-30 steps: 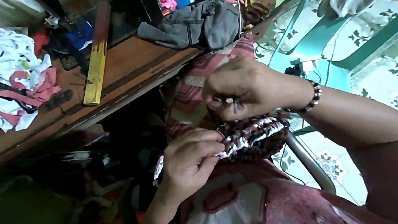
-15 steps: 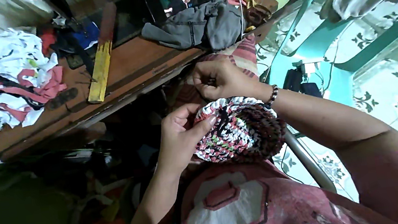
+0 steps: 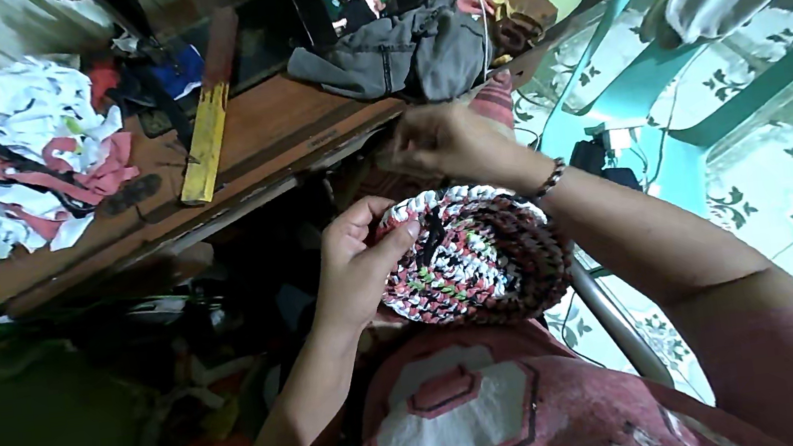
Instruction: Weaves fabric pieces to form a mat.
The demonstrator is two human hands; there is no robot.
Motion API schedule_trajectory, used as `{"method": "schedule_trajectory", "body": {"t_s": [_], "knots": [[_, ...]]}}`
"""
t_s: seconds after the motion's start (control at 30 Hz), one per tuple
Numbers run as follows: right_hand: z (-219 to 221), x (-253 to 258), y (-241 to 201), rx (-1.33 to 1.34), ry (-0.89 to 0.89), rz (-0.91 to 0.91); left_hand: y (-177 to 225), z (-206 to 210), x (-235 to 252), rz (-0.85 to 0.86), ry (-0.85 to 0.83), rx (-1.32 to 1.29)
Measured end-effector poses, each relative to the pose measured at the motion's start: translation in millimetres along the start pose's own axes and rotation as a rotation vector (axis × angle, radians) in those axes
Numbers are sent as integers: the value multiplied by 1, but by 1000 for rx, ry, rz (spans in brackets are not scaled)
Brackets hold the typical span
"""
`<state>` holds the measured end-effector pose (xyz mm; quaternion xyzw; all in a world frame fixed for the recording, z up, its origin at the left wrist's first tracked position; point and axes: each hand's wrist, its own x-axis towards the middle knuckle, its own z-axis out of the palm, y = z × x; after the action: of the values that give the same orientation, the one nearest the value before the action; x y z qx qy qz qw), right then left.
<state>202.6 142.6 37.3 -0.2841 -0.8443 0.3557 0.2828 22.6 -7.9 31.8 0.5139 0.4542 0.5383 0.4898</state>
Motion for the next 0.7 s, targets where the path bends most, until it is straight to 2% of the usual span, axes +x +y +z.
{"method": "schedule_trajectory", "body": {"t_s": [0.1, 0.17, 0.23, 0.33, 0.4, 0.5, 0.63, 0.7], "knots": [[-35, -13, -20, 80, 236, -15, -5, -2, 1, -38, 115, -7], [-35, -37, -46, 69, 283, -92, -8, -3, 3, -69, 157, -15], [-11, -63, -65, -95, 236, -113, -7, 0, 5, -92, 167, -44], [34, -81, -57, -391, 261, -95, -5, 4, 6, -110, 138, -86], [45, -82, -46, -393, 287, -96, -5, 3, 6, -109, 130, -81], [39, -81, -40, -28, 261, -132, -4, -1, 4, -102, 133, -48], [19, -86, -38, 671, 205, 79, -10, -5, 5, -77, 120, -66], [14, -88, -38, 837, 207, 119, -12, -7, 6, -100, 111, -89]]}}
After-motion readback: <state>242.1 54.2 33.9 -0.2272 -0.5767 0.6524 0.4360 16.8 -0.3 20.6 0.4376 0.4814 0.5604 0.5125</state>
